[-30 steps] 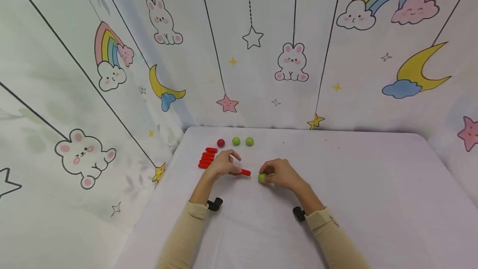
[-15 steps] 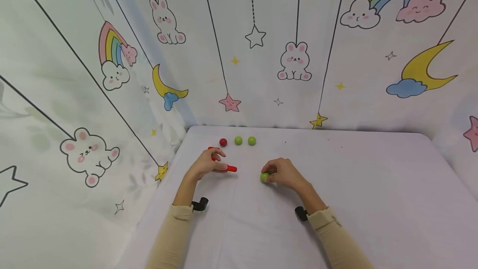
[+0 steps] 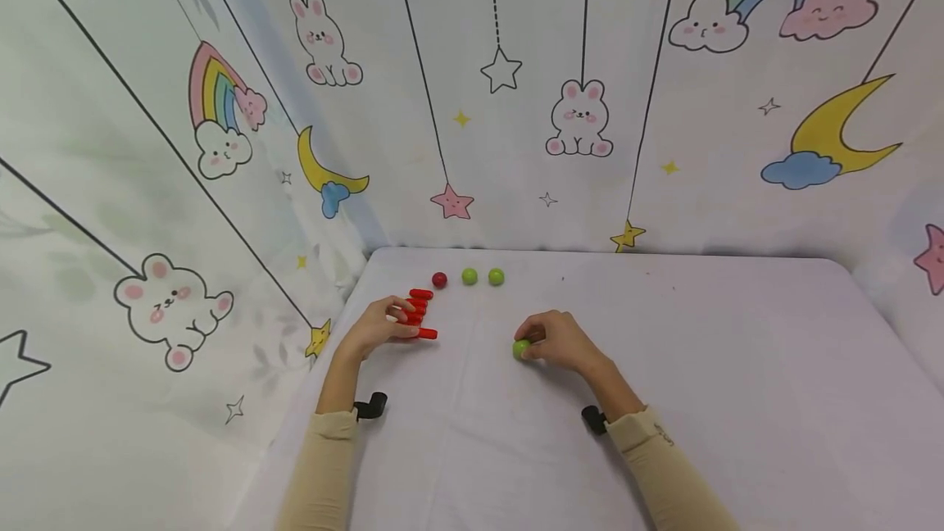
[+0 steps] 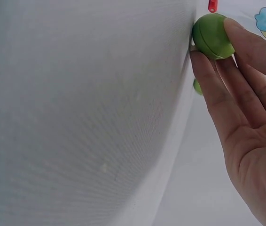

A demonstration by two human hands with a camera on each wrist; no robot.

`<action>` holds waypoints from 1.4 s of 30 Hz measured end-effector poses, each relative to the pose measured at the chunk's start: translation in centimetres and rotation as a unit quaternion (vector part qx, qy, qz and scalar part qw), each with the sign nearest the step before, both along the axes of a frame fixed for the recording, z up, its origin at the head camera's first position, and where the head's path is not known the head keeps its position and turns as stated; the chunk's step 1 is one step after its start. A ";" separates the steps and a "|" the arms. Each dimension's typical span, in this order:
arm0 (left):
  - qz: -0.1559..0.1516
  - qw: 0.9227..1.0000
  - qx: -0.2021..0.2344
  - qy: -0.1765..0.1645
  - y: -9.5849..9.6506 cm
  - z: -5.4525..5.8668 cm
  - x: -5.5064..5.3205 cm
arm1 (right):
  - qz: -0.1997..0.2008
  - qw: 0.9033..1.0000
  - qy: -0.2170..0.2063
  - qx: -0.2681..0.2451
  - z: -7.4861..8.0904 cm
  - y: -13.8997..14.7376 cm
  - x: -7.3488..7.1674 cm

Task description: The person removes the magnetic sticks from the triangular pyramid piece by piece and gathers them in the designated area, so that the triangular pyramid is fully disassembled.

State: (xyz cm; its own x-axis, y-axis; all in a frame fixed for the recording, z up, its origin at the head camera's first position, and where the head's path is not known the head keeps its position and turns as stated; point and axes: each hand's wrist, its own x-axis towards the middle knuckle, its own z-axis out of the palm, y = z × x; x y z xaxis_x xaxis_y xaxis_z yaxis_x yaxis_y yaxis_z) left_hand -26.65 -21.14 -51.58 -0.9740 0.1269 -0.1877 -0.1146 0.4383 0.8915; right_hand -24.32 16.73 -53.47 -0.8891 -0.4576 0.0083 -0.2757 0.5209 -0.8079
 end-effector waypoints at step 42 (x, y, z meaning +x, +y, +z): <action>0.056 0.988 -0.141 -0.011 -3.3 -1.8 -0.7 | -0.012 1.000 -0.006 0.011 -0.3 0.1 0.0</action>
